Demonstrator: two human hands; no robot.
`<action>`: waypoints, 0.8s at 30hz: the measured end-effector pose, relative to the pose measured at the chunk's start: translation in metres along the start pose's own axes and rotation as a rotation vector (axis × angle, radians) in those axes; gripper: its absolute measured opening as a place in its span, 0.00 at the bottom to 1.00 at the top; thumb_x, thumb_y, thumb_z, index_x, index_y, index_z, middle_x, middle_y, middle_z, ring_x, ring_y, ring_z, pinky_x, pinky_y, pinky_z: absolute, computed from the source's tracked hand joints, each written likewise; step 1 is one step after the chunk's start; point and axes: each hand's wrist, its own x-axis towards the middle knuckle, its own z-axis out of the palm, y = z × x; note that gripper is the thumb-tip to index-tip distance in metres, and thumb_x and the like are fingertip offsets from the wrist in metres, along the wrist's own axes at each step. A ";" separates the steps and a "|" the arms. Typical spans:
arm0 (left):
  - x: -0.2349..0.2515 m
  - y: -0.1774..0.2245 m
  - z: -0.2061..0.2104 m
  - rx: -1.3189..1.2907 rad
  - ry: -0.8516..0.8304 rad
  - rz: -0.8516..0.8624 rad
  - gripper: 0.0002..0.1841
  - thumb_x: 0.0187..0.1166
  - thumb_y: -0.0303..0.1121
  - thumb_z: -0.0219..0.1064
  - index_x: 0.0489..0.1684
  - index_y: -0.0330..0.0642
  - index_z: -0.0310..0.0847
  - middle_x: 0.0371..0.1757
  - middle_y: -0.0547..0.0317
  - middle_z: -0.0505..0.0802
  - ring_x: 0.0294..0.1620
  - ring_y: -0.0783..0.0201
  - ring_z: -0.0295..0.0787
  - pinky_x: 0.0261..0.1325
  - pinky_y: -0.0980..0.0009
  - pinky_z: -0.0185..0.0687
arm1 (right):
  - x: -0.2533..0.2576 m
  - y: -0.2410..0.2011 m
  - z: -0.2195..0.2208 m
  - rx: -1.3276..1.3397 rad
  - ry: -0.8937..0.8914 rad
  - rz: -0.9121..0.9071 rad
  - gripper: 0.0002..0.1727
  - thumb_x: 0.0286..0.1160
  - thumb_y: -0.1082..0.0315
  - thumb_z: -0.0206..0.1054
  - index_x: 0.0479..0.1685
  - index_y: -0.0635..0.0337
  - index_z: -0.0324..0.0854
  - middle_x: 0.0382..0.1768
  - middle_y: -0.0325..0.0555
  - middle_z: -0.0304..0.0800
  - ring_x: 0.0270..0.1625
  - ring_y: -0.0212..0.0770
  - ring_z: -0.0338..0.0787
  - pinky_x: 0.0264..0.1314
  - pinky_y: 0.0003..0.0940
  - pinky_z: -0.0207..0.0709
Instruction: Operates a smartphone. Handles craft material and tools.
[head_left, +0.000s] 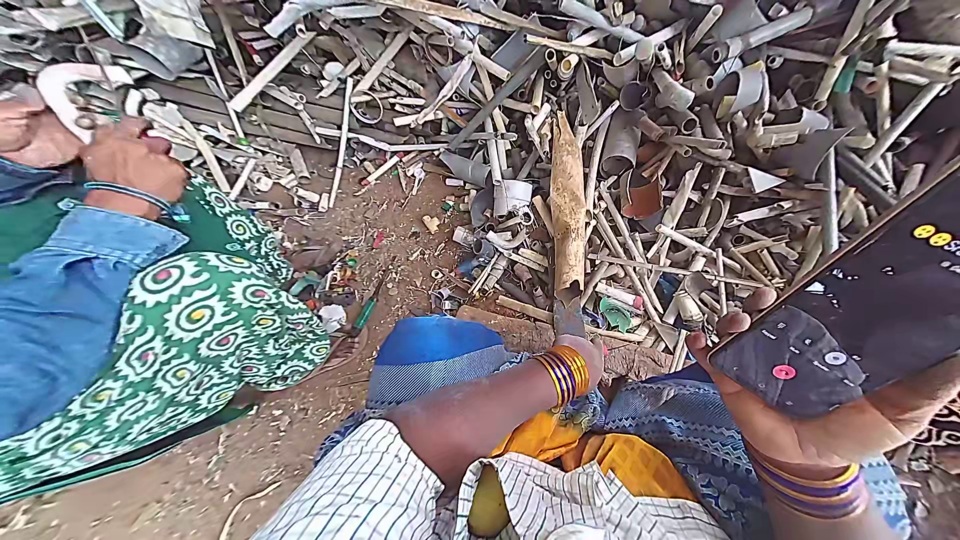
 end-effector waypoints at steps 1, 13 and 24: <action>0.000 0.000 0.000 0.002 -0.003 0.000 0.32 0.81 0.25 0.64 0.86 0.30 0.57 0.70 0.31 0.84 0.72 0.35 0.83 0.69 0.38 0.78 | 0.000 0.000 0.000 -0.002 0.004 0.000 0.43 0.62 0.35 0.72 0.70 0.61 0.81 0.66 0.65 0.86 0.68 0.64 0.86 0.72 0.65 0.77; -0.001 -0.002 0.001 -0.019 0.002 -0.004 0.31 0.80 0.25 0.63 0.84 0.30 0.59 0.69 0.31 0.85 0.71 0.35 0.83 0.67 0.38 0.79 | 0.002 0.004 0.002 -0.025 0.008 0.003 0.43 0.63 0.34 0.71 0.69 0.62 0.82 0.65 0.64 0.86 0.67 0.63 0.87 0.71 0.63 0.78; -0.007 -0.003 -0.001 -0.018 0.007 0.042 0.31 0.83 0.24 0.61 0.86 0.28 0.57 0.70 0.29 0.84 0.73 0.34 0.82 0.70 0.38 0.77 | 0.006 0.006 0.000 -0.029 -0.003 0.000 0.42 0.65 0.34 0.68 0.69 0.62 0.81 0.65 0.65 0.86 0.66 0.63 0.87 0.69 0.60 0.80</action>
